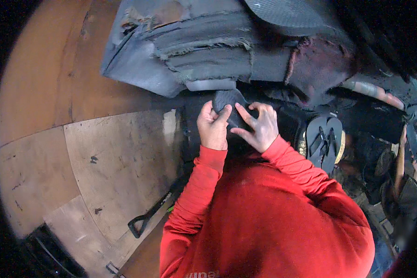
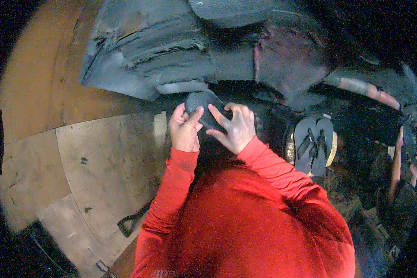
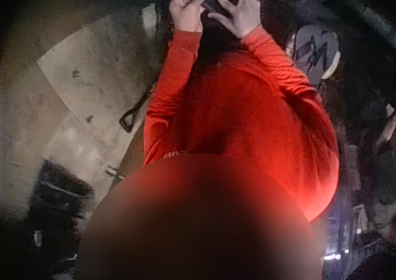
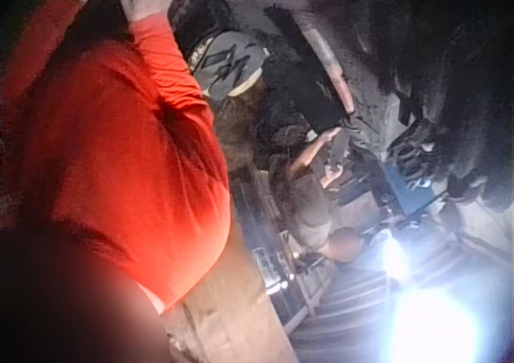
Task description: The person repeatedly picks up a black slipper sole and a white insole, aligns them, and presses them together. They handle multiple pairs one at a time, turning the slippers over to inspect the bond and placing finished pairs aside on a nearby surface.
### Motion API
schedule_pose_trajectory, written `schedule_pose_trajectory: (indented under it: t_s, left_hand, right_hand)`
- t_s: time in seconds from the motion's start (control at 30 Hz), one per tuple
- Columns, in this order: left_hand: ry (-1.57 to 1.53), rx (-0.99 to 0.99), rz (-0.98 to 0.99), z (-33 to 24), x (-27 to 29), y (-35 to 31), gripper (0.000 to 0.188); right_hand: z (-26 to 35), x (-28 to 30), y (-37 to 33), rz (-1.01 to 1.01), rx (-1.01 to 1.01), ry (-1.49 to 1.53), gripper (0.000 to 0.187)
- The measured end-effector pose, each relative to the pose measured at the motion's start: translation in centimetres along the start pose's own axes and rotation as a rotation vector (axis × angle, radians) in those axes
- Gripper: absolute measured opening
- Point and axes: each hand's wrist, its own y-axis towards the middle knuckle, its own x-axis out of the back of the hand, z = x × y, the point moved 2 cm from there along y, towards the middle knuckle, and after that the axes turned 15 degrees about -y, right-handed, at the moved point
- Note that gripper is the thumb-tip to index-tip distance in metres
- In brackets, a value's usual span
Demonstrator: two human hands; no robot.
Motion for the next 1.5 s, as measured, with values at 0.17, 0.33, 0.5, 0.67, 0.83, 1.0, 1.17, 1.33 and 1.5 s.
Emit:
schedule_pose_trajectory:
  t_s: [0.17, 0.33, 0.5, 0.67, 0.83, 1.0, 1.17, 1.33, 1.5]
  left_hand:
    - [-0.289, -0.050, -0.025, 0.9, 0.2, -1.7, 0.030]
    - [-0.452, -0.121, 0.051, 1.3, 0.3, -2.3, 0.031]
    - [-0.272, -0.257, 0.035, -4.1, 2.9, -5.3, 0.039]
    - [0.609, -0.430, -0.244, -16.7, 4.2, -11.9, 0.033]
    - [1.554, -1.180, 0.082, -20.9, -1.0, -16.5, 0.027]
    - [1.325, -1.575, 0.383, -19.6, -4.2, -12.0, 0.020]
    - [0.839, -1.213, 0.372, -12.1, -3.4, -6.6, 0.038]
    - [-0.310, -0.279, 0.535, -6.6, -2.0, -6.0, 0.076]
    - [-0.100, -0.324, 0.475, -6.6, -3.7, -5.3, 0.086]
  right_hand:
    - [-1.9, 0.4, 2.0, 0.373, 0.161, 0.020, 0.061]
    - [-1.6, 1.8, 4.4, 0.314, 0.392, -0.158, 0.051]
    - [3.2, 2.4, 4.1, 0.116, 0.525, -0.068, 0.063]
    - [2.9, 9.2, 6.5, -0.437, 0.097, 0.555, 0.088]
    - [-1.4, 14.1, 13.9, -0.122, -0.453, 1.243, 0.078]
    - [-0.2, 16.1, 12.9, -0.254, -0.514, 1.228, 0.075]
    - [2.8, 15.7, 4.9, -0.245, -0.799, 1.229, 0.072]
    - [2.0, 14.0, 3.9, -0.107, -0.787, 1.454, 0.053]
    - [0.3, 13.4, 4.3, 0.036, -0.581, 1.477, 0.043]
